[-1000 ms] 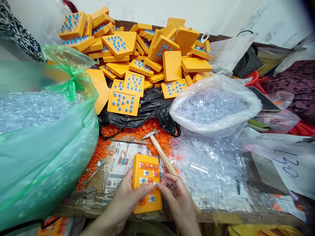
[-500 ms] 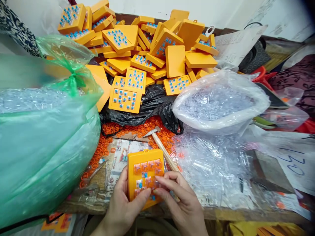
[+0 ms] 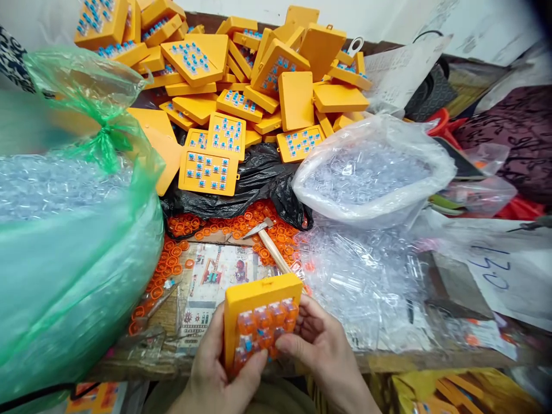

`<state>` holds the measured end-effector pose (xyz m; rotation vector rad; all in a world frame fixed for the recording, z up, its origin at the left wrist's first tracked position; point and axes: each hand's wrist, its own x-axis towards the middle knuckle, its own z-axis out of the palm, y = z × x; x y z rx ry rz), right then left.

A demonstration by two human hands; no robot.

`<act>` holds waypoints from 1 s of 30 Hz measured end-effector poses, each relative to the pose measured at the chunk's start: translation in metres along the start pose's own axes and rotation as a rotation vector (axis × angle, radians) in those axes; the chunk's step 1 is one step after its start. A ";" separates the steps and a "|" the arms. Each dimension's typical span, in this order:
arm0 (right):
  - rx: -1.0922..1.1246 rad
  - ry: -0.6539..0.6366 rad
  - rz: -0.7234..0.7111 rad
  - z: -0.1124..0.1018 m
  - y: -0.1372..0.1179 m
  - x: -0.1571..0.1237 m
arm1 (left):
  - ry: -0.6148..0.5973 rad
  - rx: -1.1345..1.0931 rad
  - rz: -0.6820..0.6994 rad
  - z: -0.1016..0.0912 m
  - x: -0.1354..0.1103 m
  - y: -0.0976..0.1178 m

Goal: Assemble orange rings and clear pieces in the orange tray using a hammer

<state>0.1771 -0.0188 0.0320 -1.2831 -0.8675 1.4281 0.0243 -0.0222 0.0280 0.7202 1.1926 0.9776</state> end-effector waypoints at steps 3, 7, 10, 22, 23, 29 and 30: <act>-0.243 0.022 -0.046 -0.016 -0.001 -0.003 | -0.123 -0.176 -0.156 0.004 0.006 0.006; -0.987 0.470 -0.407 -0.081 -0.023 0.005 | -0.174 -0.307 -0.266 0.006 0.014 0.015; -1.440 0.593 -0.538 -0.135 -0.034 0.021 | -0.207 -0.347 -0.335 0.005 0.017 0.019; -1.343 0.647 -0.721 -0.124 -0.037 0.045 | -0.223 -0.516 -0.424 0.005 0.016 0.020; -1.326 0.657 -0.721 -0.121 -0.037 0.046 | -0.206 -0.530 -0.431 0.005 0.017 0.018; -1.176 0.641 -0.666 -0.113 -0.035 0.055 | -0.123 -0.512 -0.474 0.004 0.023 0.013; -1.141 0.631 -0.659 -0.109 -0.036 0.054 | -0.116 -0.506 -0.477 0.003 0.024 0.012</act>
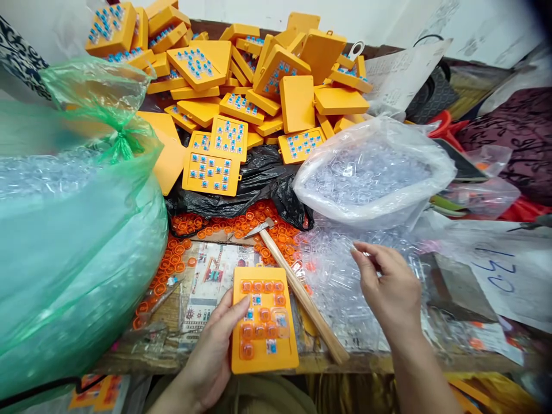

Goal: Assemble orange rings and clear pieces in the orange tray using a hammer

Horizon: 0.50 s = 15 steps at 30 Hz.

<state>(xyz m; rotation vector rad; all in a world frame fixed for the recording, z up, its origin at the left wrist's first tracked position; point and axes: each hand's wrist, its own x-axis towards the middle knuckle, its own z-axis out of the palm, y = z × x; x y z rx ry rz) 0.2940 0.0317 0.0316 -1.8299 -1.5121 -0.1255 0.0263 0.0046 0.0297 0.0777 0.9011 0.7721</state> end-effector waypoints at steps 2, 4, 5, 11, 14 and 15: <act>0.082 -0.049 0.005 -0.002 -0.016 -0.003 | -0.004 0.000 -0.001 -0.001 0.001 0.000; 0.222 -0.218 -0.042 -0.003 -0.039 -0.010 | -0.026 -0.004 0.013 0.000 0.002 0.000; 0.310 -0.338 -0.082 -0.003 -0.052 -0.015 | -0.031 -0.002 0.028 0.000 0.002 0.000; 0.583 -0.570 -0.146 0.010 -0.098 -0.040 | -0.077 0.022 0.144 0.008 -0.002 -0.002; 0.601 -0.546 -0.173 0.015 -0.100 -0.045 | -0.116 0.062 0.206 0.008 -0.002 -0.007; 0.594 -0.521 -0.202 0.016 -0.100 -0.047 | -0.122 0.075 0.221 0.008 -0.001 -0.008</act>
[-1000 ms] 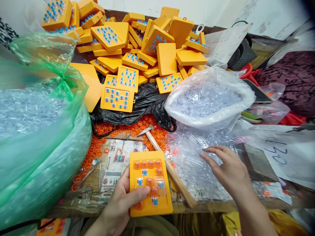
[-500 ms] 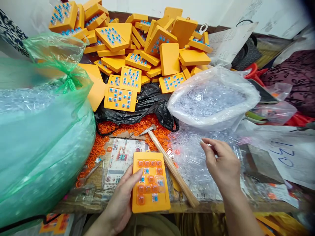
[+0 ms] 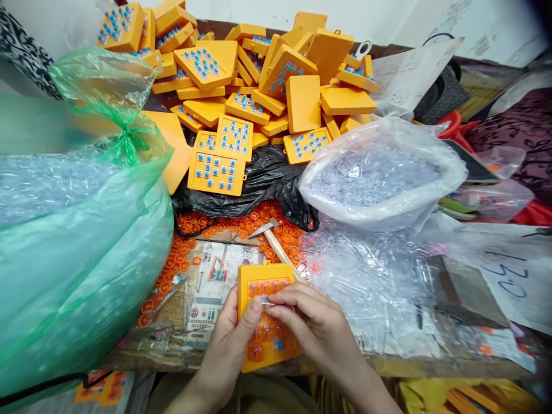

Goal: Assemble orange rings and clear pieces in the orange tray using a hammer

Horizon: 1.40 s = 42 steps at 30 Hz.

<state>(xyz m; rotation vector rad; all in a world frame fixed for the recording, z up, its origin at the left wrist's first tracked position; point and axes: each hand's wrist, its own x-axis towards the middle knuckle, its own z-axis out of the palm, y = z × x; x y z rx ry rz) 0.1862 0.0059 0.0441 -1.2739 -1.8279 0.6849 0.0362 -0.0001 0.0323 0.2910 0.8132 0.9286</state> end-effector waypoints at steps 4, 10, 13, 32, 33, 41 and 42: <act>-0.224 0.208 -0.144 0.009 0.000 -0.006 | 0.008 0.035 0.066 -0.002 0.000 -0.005; 0.390 0.271 0.301 0.024 0.002 -0.009 | 0.038 0.267 0.234 -0.008 0.000 -0.009; 0.570 0.252 0.369 0.030 0.000 -0.008 | 0.080 0.391 0.299 -0.010 0.001 -0.011; -0.623 0.604 0.268 -0.080 0.060 0.001 | 0.070 -0.174 -0.087 -0.008 0.011 0.007; -0.545 0.569 0.259 -0.073 0.046 -0.002 | 0.032 -0.186 -0.088 -0.010 0.010 0.007; 0.104 -0.059 0.173 -0.017 -0.013 -0.016 | -0.135 -0.022 -0.026 -0.006 0.006 0.010; 0.094 -0.044 0.157 -0.013 -0.012 -0.017 | -0.105 0.008 -0.006 -0.005 0.005 0.008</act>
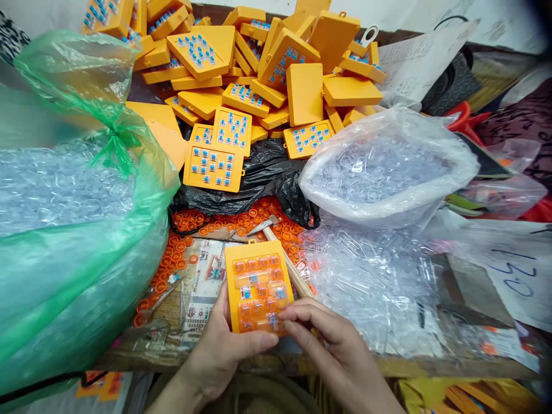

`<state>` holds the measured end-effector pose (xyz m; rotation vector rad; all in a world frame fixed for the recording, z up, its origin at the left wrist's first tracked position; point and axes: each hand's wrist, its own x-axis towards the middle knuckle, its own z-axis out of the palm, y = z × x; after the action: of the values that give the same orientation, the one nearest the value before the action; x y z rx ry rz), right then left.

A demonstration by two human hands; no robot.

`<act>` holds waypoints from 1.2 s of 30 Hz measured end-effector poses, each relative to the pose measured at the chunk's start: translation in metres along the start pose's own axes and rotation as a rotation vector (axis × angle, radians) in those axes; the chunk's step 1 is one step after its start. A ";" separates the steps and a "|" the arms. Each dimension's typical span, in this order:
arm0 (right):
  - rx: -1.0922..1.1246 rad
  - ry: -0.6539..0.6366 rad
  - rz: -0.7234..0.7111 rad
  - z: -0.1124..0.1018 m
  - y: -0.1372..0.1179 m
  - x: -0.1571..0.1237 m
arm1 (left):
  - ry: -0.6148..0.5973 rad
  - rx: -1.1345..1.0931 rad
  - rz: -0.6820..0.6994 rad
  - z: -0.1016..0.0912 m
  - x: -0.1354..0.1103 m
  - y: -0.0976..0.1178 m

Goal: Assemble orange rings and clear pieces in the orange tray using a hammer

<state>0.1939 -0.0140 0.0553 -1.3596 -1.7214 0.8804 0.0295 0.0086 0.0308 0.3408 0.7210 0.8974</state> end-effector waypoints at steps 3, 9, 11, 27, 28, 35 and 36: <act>-0.061 0.067 -0.069 0.010 0.010 -0.005 | 0.119 0.070 0.066 0.005 -0.002 -0.003; 0.033 0.324 0.035 0.018 0.018 -0.010 | 0.224 0.157 0.181 0.012 -0.005 -0.002; 0.428 0.174 0.215 0.019 0.015 -0.005 | 0.230 0.173 0.197 0.013 -0.006 -0.002; -0.142 0.291 -0.265 0.000 -0.032 0.078 | 0.171 0.060 0.037 -0.010 0.005 -0.017; -0.192 0.261 -0.447 0.005 -0.056 0.104 | 0.160 0.086 0.042 -0.012 0.005 -0.018; -0.599 -0.365 -0.551 0.112 -0.165 0.225 | 0.158 0.102 0.040 -0.017 0.006 -0.020; -0.596 -0.375 -0.538 0.124 -0.166 0.227 | 0.165 0.098 0.040 -0.018 0.006 -0.020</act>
<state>-0.0240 0.1682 0.1727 -1.0082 -2.6206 0.3281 0.0312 0.0007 0.0044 0.3717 0.9154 0.9377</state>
